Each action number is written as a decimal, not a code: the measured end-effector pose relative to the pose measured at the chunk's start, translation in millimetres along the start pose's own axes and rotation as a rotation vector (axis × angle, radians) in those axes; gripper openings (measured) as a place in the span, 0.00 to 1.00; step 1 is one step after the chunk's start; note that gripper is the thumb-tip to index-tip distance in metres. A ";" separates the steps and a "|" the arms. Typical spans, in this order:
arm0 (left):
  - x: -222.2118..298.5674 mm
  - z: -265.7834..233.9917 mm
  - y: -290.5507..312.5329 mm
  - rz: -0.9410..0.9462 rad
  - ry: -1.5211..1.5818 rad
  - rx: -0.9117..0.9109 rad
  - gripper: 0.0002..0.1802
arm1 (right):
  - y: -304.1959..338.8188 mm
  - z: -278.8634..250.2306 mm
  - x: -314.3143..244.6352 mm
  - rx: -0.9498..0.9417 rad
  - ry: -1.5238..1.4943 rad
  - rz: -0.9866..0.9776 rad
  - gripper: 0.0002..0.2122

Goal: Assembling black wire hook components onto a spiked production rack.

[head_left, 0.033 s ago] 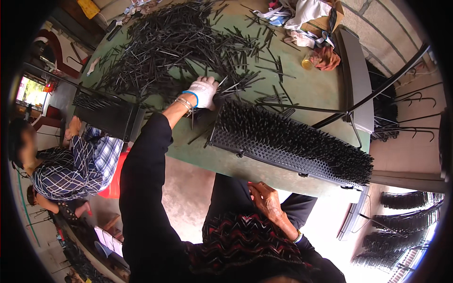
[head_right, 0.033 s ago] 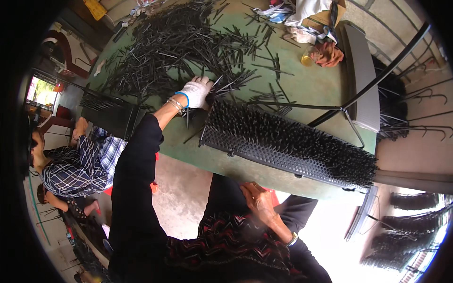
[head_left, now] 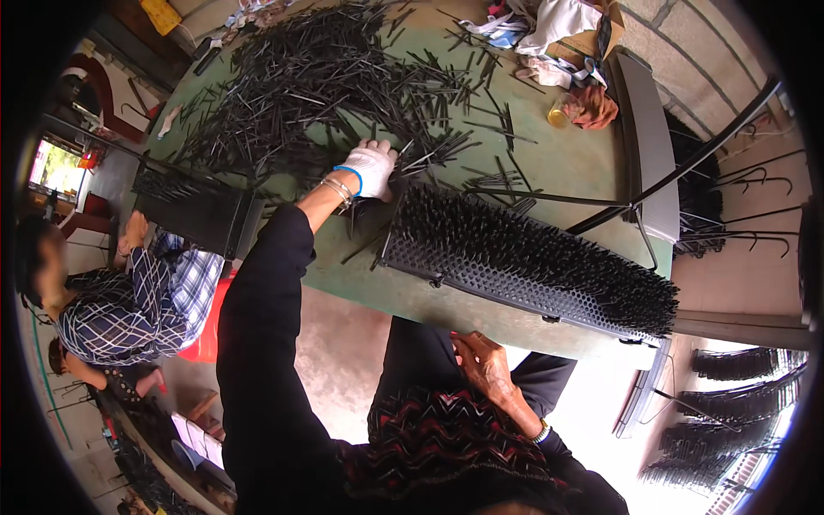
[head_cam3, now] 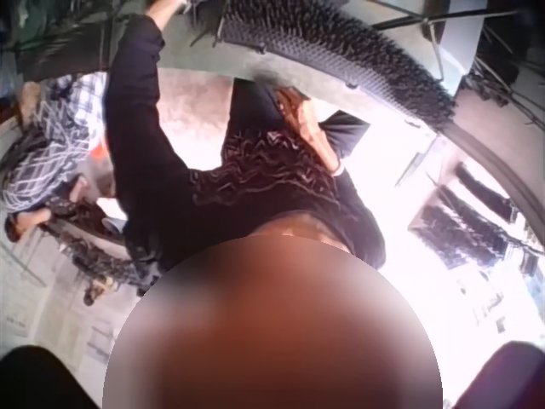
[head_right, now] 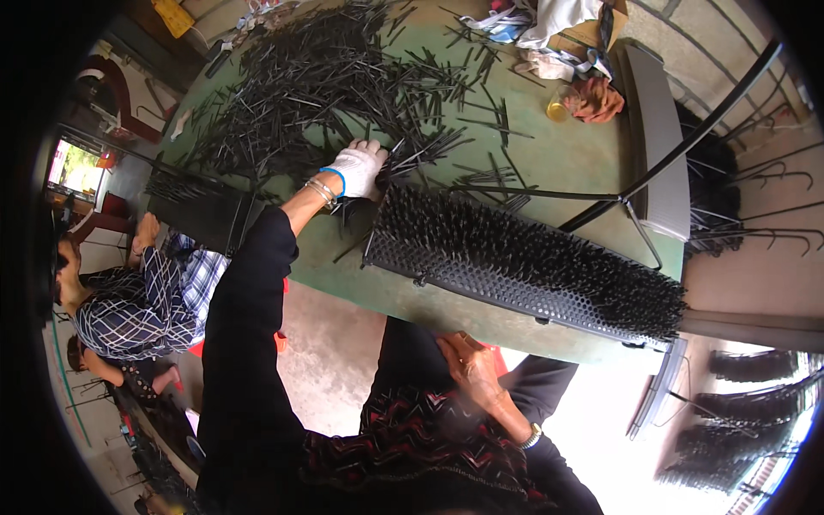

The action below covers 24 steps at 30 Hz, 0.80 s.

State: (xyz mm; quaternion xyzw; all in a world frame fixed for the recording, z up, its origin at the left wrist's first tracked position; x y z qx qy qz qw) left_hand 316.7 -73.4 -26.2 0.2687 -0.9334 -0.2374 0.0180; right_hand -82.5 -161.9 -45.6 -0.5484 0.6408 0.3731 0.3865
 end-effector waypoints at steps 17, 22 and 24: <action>8.3 9.4 -19.4 -0.216 0.029 0.292 0.17 | 3.4 -3.2 -0.4 -0.018 0.083 -0.063 0.09; -2.2 -7.3 -21.0 -0.234 0.217 0.268 0.18 | 2.5 0.7 -1.9 -0.047 0.068 -0.004 0.07; -13.0 -20.1 -16.2 -0.390 0.494 0.318 0.20 | -0.8 -0.4 -7.1 -0.029 0.045 0.039 0.05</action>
Point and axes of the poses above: each hand's wrist, its own y-axis away from the middle knuckle, its own z-axis out of the palm, x = y × z, the point moved 2 cm from there along -y, towards the middle knuckle, and after that the axes turned 7 degrees about -x, right-handed, at the moved point
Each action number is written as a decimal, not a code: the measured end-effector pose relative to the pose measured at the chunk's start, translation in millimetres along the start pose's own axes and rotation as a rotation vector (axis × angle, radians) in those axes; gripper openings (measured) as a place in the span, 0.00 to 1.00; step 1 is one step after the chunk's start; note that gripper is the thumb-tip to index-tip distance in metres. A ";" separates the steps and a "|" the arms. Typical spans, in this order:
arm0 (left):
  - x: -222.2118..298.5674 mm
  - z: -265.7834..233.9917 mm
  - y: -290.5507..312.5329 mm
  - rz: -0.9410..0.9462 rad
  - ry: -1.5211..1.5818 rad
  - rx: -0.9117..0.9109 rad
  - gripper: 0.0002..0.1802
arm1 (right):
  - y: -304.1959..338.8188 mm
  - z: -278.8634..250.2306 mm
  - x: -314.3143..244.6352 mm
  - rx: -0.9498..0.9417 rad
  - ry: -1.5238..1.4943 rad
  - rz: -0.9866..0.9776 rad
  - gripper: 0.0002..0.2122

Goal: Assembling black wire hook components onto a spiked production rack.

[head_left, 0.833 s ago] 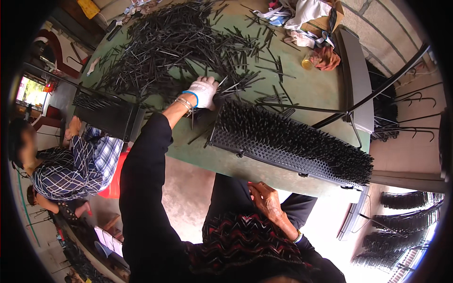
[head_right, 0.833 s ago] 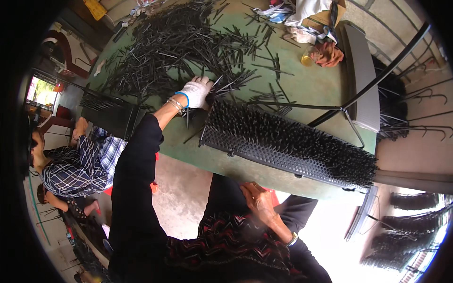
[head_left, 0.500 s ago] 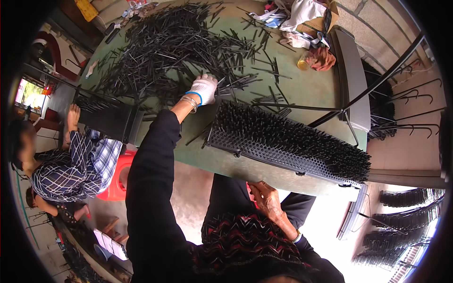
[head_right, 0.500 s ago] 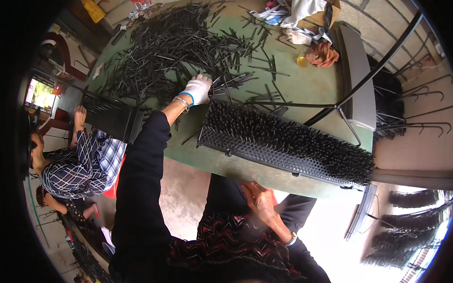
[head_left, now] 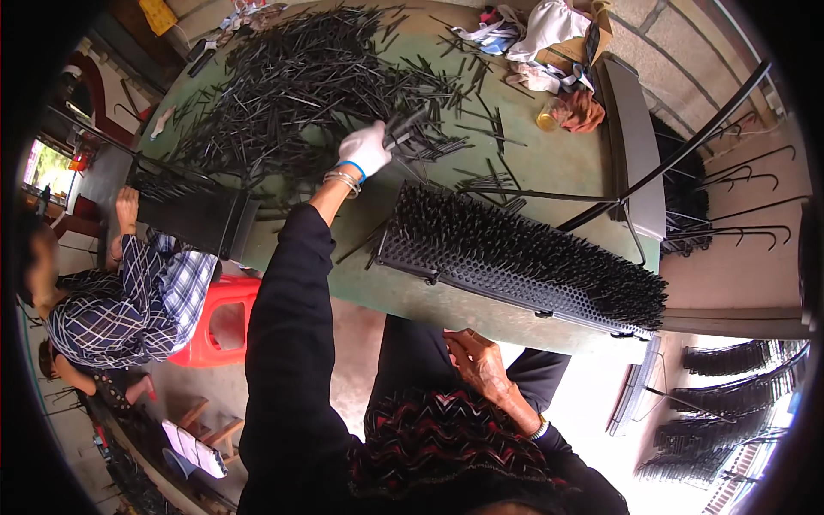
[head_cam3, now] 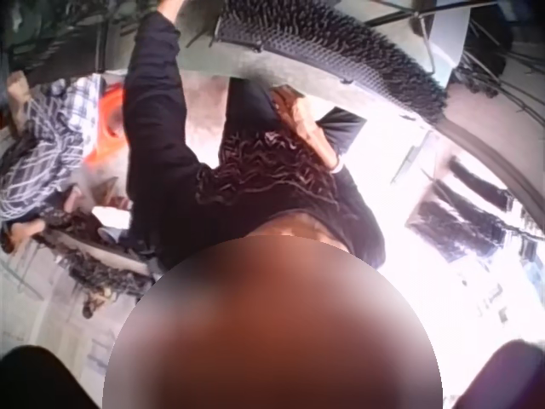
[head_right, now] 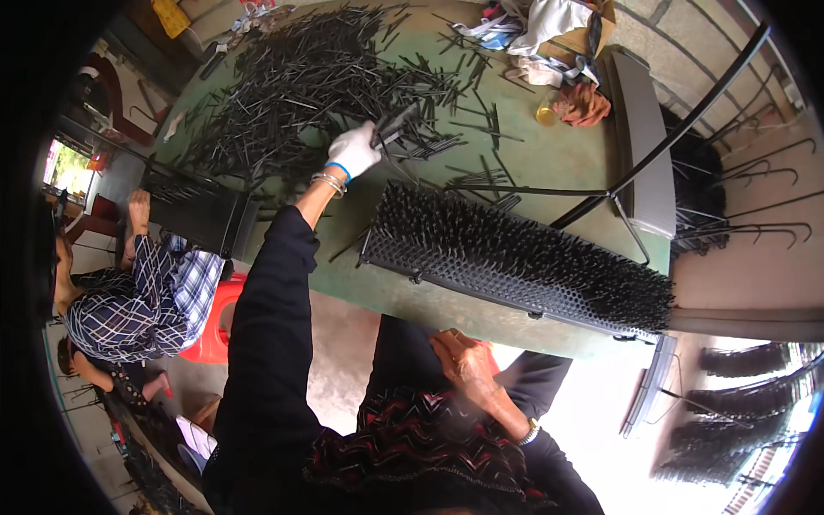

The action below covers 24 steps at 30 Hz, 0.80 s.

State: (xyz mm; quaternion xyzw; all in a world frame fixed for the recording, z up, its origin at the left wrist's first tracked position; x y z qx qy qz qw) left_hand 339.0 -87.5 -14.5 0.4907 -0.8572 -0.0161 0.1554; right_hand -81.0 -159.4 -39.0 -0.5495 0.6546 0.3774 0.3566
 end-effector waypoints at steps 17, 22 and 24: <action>-53.2 12.4 25.2 0.178 1.450 0.569 0.24 | -247.9 -2.9 -124.7 0.229 0.436 -0.441 0.18; -36.3 8.1 41.7 0.180 1.535 0.548 0.19 | -299.6 15.9 -111.0 -0.154 0.606 0.022 0.26; -44.8 20.5 35.2 0.203 1.511 0.593 0.20 | -304.1 25.8 -110.2 -0.241 0.641 0.070 0.32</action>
Point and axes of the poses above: each hand's wrist, its own y-axis away from the middle knuckle, its own z-axis out of the palm, x = y × z, the point moved 2 cm from there along -y, towards the middle knuckle, and after that the axes turned 7 degrees about -x, right-handed, at the moved point
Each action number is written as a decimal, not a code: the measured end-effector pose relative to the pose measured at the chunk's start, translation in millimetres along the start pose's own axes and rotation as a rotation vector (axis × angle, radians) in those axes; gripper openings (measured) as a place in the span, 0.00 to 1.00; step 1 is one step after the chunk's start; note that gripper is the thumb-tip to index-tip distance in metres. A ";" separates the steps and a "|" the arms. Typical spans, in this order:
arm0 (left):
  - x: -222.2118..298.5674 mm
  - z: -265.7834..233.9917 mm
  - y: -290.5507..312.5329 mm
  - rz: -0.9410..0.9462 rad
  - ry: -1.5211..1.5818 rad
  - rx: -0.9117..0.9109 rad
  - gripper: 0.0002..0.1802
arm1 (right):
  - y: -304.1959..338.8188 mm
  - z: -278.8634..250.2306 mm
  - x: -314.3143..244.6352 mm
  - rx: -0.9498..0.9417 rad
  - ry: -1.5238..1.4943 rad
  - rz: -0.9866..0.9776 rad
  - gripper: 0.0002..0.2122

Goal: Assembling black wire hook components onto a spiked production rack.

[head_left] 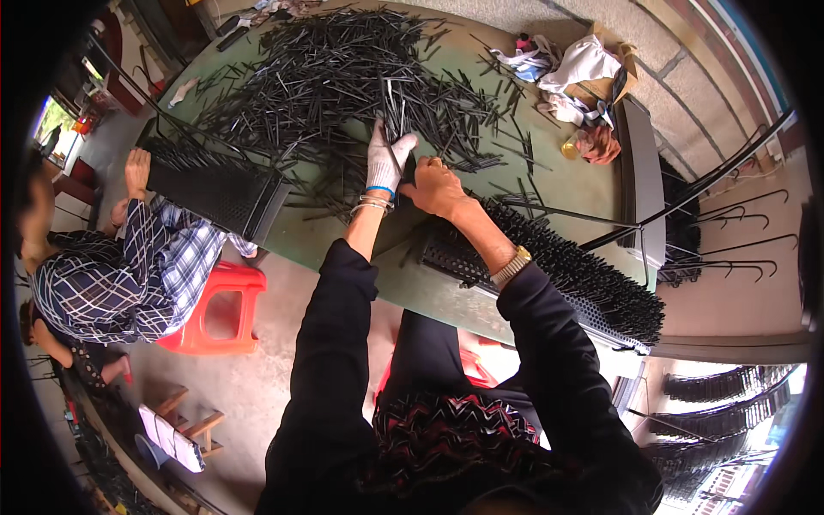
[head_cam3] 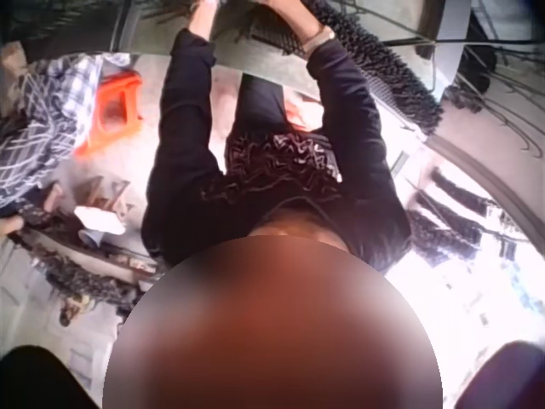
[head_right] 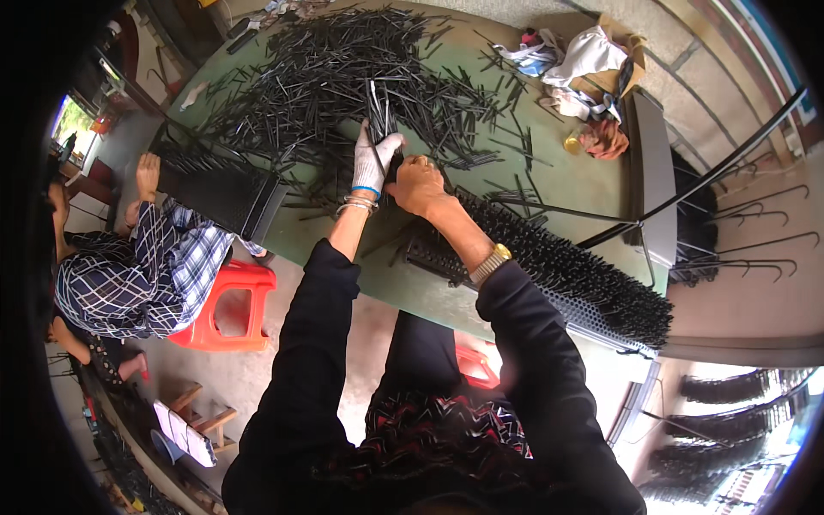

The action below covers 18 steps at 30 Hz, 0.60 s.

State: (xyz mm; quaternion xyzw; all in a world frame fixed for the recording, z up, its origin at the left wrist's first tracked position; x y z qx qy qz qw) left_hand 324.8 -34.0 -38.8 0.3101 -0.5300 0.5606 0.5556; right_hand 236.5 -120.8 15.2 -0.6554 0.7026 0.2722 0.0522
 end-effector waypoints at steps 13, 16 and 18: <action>-14.2 -14.1 1.6 -0.407 0.447 0.330 0.09 | -8.2 14.3 6.9 0.250 0.145 -0.175 0.45; -15.4 -12.7 0.9 -0.515 0.598 0.328 0.11 | -18.5 17.2 10.6 0.138 0.150 -0.098 0.35; -11.3 -9.6 3.5 -0.495 0.761 0.184 0.11 | -20.5 21.2 12.8 0.216 0.142 -0.156 0.28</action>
Point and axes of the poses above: each hand's wrist, its own y-axis away from the middle knuckle, its own z-axis out of the palm, x = y × z, the point moved 2 cm from there along -y, towards the middle knuckle, and after that the axes turned 7 degrees about -x, right-handed, at the moved point
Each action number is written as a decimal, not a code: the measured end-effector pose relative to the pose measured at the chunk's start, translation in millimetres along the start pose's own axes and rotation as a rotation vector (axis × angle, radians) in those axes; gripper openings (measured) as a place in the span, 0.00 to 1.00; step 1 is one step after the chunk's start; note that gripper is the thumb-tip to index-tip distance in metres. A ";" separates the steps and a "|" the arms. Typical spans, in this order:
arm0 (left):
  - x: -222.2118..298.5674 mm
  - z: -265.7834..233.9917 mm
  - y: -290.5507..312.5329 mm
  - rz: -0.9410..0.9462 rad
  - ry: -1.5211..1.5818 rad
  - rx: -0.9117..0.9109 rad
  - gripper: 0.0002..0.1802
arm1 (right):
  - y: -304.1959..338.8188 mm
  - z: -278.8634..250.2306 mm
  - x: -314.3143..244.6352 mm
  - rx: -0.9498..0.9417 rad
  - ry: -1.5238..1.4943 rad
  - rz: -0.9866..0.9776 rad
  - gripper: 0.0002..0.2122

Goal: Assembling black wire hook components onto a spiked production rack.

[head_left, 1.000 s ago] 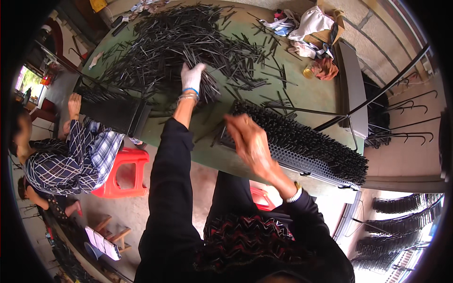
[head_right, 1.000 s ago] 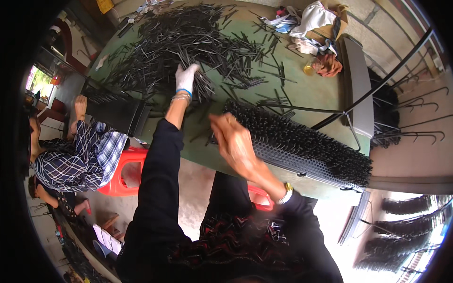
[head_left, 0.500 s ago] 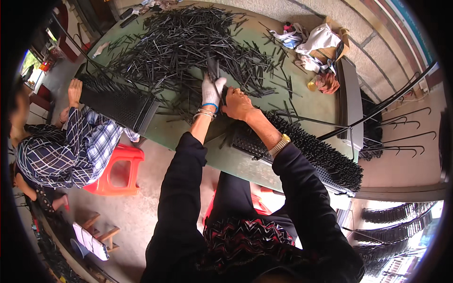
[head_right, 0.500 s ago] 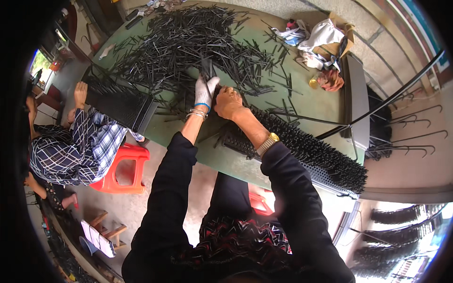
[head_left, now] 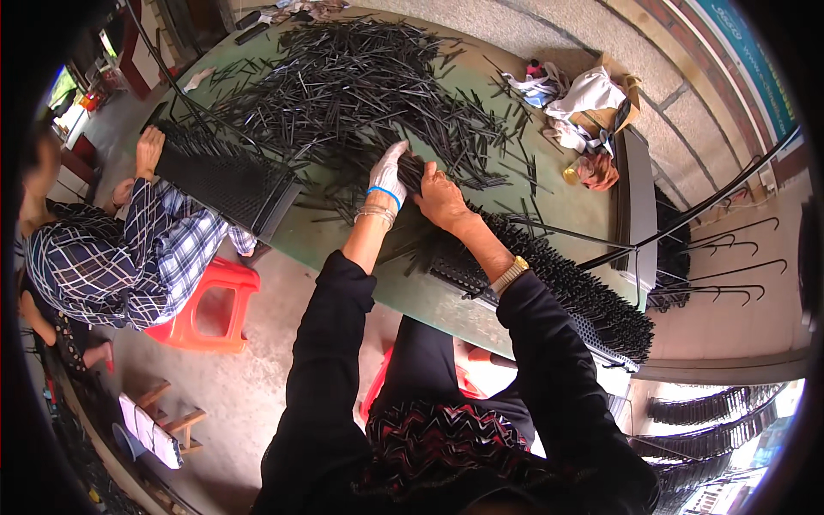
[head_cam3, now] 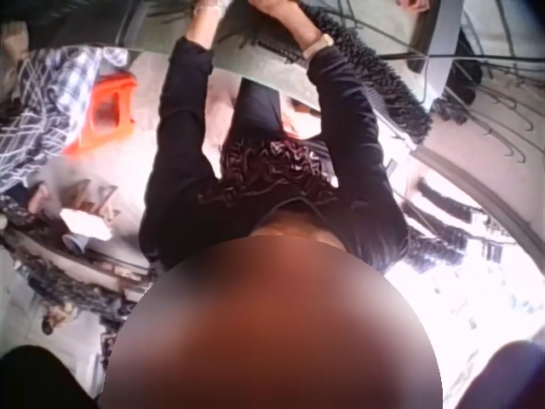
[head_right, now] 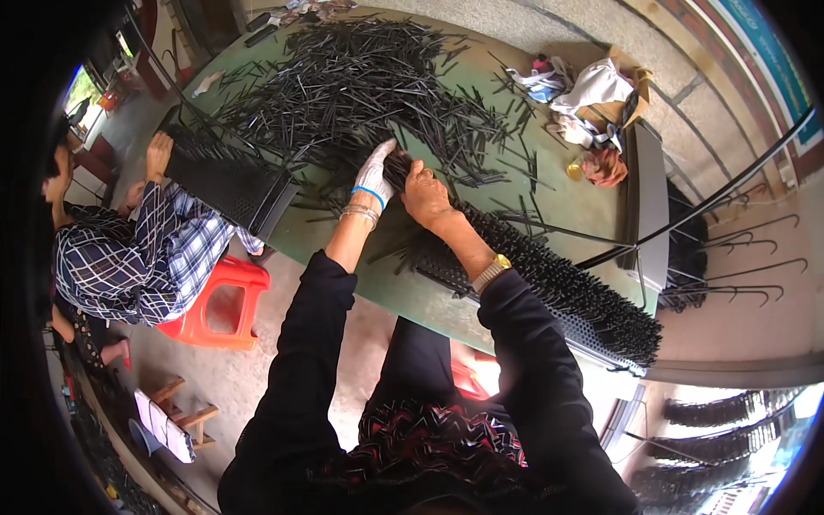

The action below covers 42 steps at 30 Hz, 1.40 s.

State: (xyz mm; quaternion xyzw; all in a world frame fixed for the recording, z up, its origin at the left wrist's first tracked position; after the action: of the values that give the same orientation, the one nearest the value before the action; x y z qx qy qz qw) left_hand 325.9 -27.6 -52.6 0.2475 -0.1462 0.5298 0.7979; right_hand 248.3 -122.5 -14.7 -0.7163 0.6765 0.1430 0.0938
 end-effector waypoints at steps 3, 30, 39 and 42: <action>7.5 8.3 16.6 -0.086 -0.010 -0.135 0.11 | -3.7 -0.3 4.1 -0.051 -0.063 -0.011 0.24; 65.5 25.5 14.0 0.202 -0.598 -0.055 0.06 | 30.5 68.2 -41.2 -0.181 0.186 -0.019 0.17; 70.8 29.3 52.1 0.462 -0.744 -0.013 0.08 | 28.5 -1.9 -37.7 0.208 -0.642 0.001 0.23; 34.4 17.3 75.2 0.612 -0.754 -0.121 0.11 | 31.5 -22.4 -54.1 0.293 -0.973 -0.083 0.48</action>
State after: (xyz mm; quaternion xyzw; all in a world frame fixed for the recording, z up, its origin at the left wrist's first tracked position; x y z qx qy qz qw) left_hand 271.0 13.3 -3.1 0.3209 -0.5214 0.6041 0.5101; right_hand 216.3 -80.9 26.2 -0.5723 0.5382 0.3597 0.5033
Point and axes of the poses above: each hand's wrist, its own y-axis away from the middle knuckle, its own z-axis out of the palm, x = y × z, the point moved 2 cm from there along -y, towards the middle knuckle, and after that the axes turned 7 degrees about -x, right-handed, at the moved point
